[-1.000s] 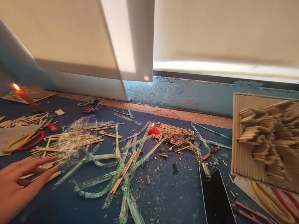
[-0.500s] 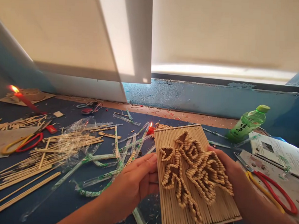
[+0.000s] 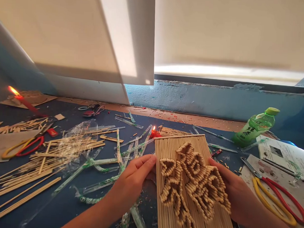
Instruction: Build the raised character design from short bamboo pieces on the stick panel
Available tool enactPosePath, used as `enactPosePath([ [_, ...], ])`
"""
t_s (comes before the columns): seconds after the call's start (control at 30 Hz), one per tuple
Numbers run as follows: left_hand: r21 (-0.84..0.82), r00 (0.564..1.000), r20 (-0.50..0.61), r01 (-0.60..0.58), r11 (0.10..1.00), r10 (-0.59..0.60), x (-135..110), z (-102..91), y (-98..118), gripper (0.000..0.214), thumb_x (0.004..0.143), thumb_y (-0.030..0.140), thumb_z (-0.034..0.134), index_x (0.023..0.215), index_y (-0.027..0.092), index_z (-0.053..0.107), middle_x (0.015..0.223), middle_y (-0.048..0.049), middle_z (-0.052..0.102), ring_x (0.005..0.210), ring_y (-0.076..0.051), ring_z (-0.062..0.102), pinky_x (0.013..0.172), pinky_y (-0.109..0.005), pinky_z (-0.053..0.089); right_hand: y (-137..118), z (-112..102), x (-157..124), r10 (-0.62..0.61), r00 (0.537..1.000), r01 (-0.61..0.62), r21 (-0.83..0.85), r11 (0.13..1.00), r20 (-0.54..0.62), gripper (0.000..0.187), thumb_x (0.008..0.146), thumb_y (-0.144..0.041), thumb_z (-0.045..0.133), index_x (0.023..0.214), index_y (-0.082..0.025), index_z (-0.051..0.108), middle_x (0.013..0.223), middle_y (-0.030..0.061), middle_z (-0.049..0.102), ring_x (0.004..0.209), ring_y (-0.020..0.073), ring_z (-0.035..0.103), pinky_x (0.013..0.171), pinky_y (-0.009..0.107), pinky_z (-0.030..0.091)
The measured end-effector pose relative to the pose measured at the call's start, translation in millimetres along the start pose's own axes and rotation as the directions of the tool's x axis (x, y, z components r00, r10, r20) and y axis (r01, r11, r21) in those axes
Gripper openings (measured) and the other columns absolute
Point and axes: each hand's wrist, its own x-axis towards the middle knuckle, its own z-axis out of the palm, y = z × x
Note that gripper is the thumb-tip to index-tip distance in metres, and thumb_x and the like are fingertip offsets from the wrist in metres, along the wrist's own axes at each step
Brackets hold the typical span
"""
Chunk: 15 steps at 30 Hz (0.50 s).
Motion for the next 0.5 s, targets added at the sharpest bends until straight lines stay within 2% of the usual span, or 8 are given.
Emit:
enactPosePath([
  [0.07,0.152,0.993,-0.050,-0.098,0.984,0.107,2.6,-4.7,6.4,0.034,0.097,0.049,0.061,0.099,0.016,0.069,0.090,-0.0091,0.074,0.067,-0.018,0.067,0.056,-0.027,0.057,-0.5,2.4,-3.1,0.014,1.000,-0.014,0.005,1.000,0.014,0.027,0.074,-0.028,0.086,0.100,-0.025,0.082,0.086,0.0027,0.083,0.078,0.0266,0.078,0.073,0.033,0.064],
  [0.13,0.288,0.968,-0.129,-0.172,0.942,0.216,4.9,-8.2,11.4,0.035,0.094,0.050,0.065,0.110,0.019,0.063,0.100,-0.0084,0.070,0.076,-0.020,0.067,0.058,-0.028,0.057,-2.2,7.5,-7.3,0.047,0.998,-0.049,0.040,0.998,0.046,0.019,0.073,-0.030,0.085,0.091,-0.025,0.082,0.084,0.0028,0.083,0.077,0.0263,0.078,0.072,0.033,0.064],
  [0.23,0.509,0.871,-0.218,-0.283,0.813,0.440,6.1,-11.2,18.1,0.038,0.089,0.045,0.074,0.117,0.027,0.055,0.121,-0.0076,0.062,0.107,-0.025,0.065,0.080,-0.034,0.059,-4.8,14.4,-11.1,0.087,0.993,-0.094,0.094,0.991,0.076,0.011,0.074,-0.033,0.084,0.082,-0.027,0.082,0.082,0.0026,0.082,0.073,0.0255,0.077,0.070,0.033,0.064],
  [0.3,0.684,0.823,-0.149,-0.315,0.658,0.549,5.0,-11.1,26.4,0.026,0.089,0.045,0.073,0.103,0.027,0.061,0.131,-0.0081,0.058,0.122,-0.029,0.058,0.101,-0.044,0.051,-5.0,15.2,-10.4,0.079,0.994,-0.085,0.090,0.992,0.072,0.012,0.073,-0.034,0.084,0.082,-0.027,0.081,0.081,0.0030,0.082,0.074,0.0259,0.078,0.070,0.034,0.065],
  [0.33,0.762,0.831,-0.076,-0.308,0.570,0.551,4.2,-10.1,32.1,0.024,0.089,0.047,0.073,0.090,0.025,0.064,0.133,-0.0088,0.057,0.127,-0.033,0.055,0.108,-0.050,0.044,-4.3,14.3,-9.1,0.068,0.995,-0.074,0.082,0.994,0.068,0.013,0.073,-0.034,0.084,0.084,-0.027,0.081,0.081,0.0030,0.082,0.074,0.0259,0.078,0.071,0.034,0.065],
  [0.37,0.821,0.875,-0.020,-0.262,0.508,0.484,3.6,-8.5,38.4,0.027,0.088,0.050,0.072,0.081,0.024,0.068,0.137,-0.0091,0.055,0.131,-0.036,0.051,0.114,-0.057,0.036,-3.2,12.7,-7.5,0.055,0.996,-0.060,0.074,0.995,0.067,0.014,0.074,-0.034,0.083,0.086,-0.026,0.081,0.081,0.0029,0.082,0.075,0.0258,0.078,0.072,0.033,0.064],
  [0.43,0.869,0.943,0.008,-0.171,0.464,0.333,3.4,-3.9,50.2,0.032,0.084,0.056,0.073,0.075,0.025,0.074,0.144,-0.0091,0.053,0.135,-0.042,0.048,0.117,-0.066,0.027,-0.4,9.1,-4.0,0.038,0.996,-0.044,0.060,0.997,0.085,0.017,0.077,-0.035,0.081,0.091,-0.026,0.080,0.085,0.0032,0.083,0.079,0.0265,0.078,0.074,0.034,0.064],
  [0.5,0.874,0.977,0.001,-0.105,0.474,0.214,5.2,1.5,57.1,0.031,0.083,0.056,0.074,0.075,0.026,0.076,0.149,-0.0090,0.051,0.136,-0.044,0.047,0.116,-0.068,0.026,2.5,6.5,-1.4,0.048,0.993,-0.054,0.051,0.997,0.109,0.021,0.081,-0.038,0.078,0.097,-0.024,0.079,0.093,0.0050,0.083,0.087,0.0283,0.078,0.076,0.035,0.064],
])
